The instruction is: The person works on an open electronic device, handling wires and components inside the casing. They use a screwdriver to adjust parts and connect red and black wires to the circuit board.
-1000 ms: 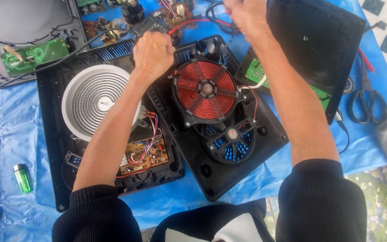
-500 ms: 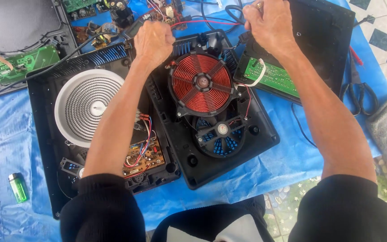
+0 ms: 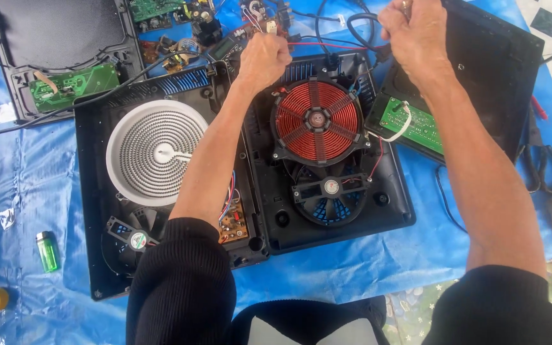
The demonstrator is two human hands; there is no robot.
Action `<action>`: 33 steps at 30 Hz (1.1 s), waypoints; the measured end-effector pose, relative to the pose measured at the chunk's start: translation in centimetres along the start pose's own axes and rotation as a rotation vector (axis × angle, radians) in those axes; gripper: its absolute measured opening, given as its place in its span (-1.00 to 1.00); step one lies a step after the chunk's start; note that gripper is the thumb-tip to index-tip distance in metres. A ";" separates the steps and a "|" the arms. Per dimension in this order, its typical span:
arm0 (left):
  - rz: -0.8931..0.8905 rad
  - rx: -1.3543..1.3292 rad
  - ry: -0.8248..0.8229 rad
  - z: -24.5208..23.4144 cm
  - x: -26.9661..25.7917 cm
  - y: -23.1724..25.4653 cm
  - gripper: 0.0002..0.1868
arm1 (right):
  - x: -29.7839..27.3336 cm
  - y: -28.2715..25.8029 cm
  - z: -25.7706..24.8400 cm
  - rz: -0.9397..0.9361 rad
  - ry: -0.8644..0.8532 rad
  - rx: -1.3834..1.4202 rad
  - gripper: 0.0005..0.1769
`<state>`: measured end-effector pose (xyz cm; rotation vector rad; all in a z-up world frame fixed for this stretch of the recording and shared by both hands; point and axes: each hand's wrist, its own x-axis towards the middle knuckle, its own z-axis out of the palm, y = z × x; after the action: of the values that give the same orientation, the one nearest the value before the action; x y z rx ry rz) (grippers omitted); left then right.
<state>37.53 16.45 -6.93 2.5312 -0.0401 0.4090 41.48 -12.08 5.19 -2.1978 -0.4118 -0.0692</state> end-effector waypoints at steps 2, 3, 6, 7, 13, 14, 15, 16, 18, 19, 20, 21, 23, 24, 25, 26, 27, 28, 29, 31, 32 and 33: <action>0.011 0.023 0.040 -0.1 -1.3 0.7 -0.67 | 0.9 0.7 1.3 -0.027 0.024 0.051 -0.84; 0.021 0.049 0.082 -0.3 -1.8 0.9 -0.68 | 1.5 0.9 1.9 -0.056 0.047 0.105 -0.85; 0.138 0.067 0.191 1.7 -2.9 -0.9 -0.59 | 1.5 0.1 2.8 -0.211 0.044 0.121 -0.80; 0.132 0.072 0.195 1.7 -3.1 -1.0 -0.59 | 1.5 -0.4 3.4 -0.215 0.038 0.125 -0.80; 0.051 0.316 0.170 0.6 -2.4 0.5 -0.71 | -0.5 -0.2 2.7 -0.240 -0.045 0.112 -0.94; 0.054 0.309 0.186 0.4 -2.3 0.0 -0.69 | -1.4 -0.7 1.7 -0.310 -0.078 -0.034 -0.94; 0.056 0.301 0.201 0.3 -2.2 -0.3 -0.66 | -2.4 -1.2 0.7 -0.379 -0.114 -0.181 -0.90; 0.066 0.296 0.198 0.3 -2.2 -0.6 -0.66 | -4.0 -1.9 -0.7 -0.372 -0.107 -0.185 -0.90; 0.060 0.382 0.243 0.5 -2.2 -0.9 -0.67 | -7.3 -3.2 -3.4 -0.402 -0.201 -0.295 -0.87; 0.069 0.372 0.237 0.8 -2.1 -1.1 -0.67 | -9.5 -3.6 -4.5 -0.390 -0.196 -0.302 -0.87; 0.036 0.422 0.254 1.1 -1.8 -1.4 -0.76 | -11.6 -4.0 -5.6 -0.385 -0.285 -0.313 -0.88; 0.002 0.473 0.271 1.4 -1.5 -1.6 -0.83 | -13.6 -4.5 -6.6 -0.379 -0.374 -0.322 -0.90; 0.015 0.438 0.299 1.4 -1.7 -1.3 -0.82 | -18.5 -2.0 -6.6 -0.376 -0.480 -0.383 -0.86; 0.019 0.412 0.335 1.2 -1.8 -1.3 -0.80 | -20.9 -0.9 -6.4 -0.386 -0.592 -0.439 -0.83; 0.025 0.409 0.328 1.5 -1.7 -1.5 -0.80 | -22.8 1.0 -5.8 -0.377 -0.589 -0.438 -0.83; 0.017 0.431 0.337 1.6 -1.5 -1.9 -0.83 | -24.5 2.8 -5.1 -0.382 -0.625 -0.510 -0.76; 0.008 0.453 0.346 1.7 -1.4 -2.2 -0.87 | -26.3 4.6 -4.4 -0.386 -0.661 -0.583 -0.59; 0.010 0.454 0.345 1.6 -1.5 -2.2 -0.87 | -26.8 5.0 -3.9 -0.385 -0.660 -0.581 -0.59; 0.014 0.430 0.353 1.4 -1.6 -2.2 -0.79 | -27.3 5.3 -3.5 -0.520 -0.512 -0.660 -0.66; 0.031 0.401 0.355 1.4 -1.5 -2.1 -0.70 | -27.8 5.9 -3.1 -0.638 -0.352 -0.739 -0.67; 0.040 0.404 0.350 1.2 -1.7 -2.2 -0.79 | -27.5 6.3 -3.0 -0.654 -0.327 -0.696 -0.66; 0.048 0.407 0.344 1.0 -1.8 -2.4 -0.79 | -27.3 6.6 -2.9 -0.671 -0.301 -0.654 -0.65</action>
<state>36.40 17.86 -9.54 2.8167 0.1261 0.9492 18.09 -25.36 -3.32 -2.6004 -1.4551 -0.2685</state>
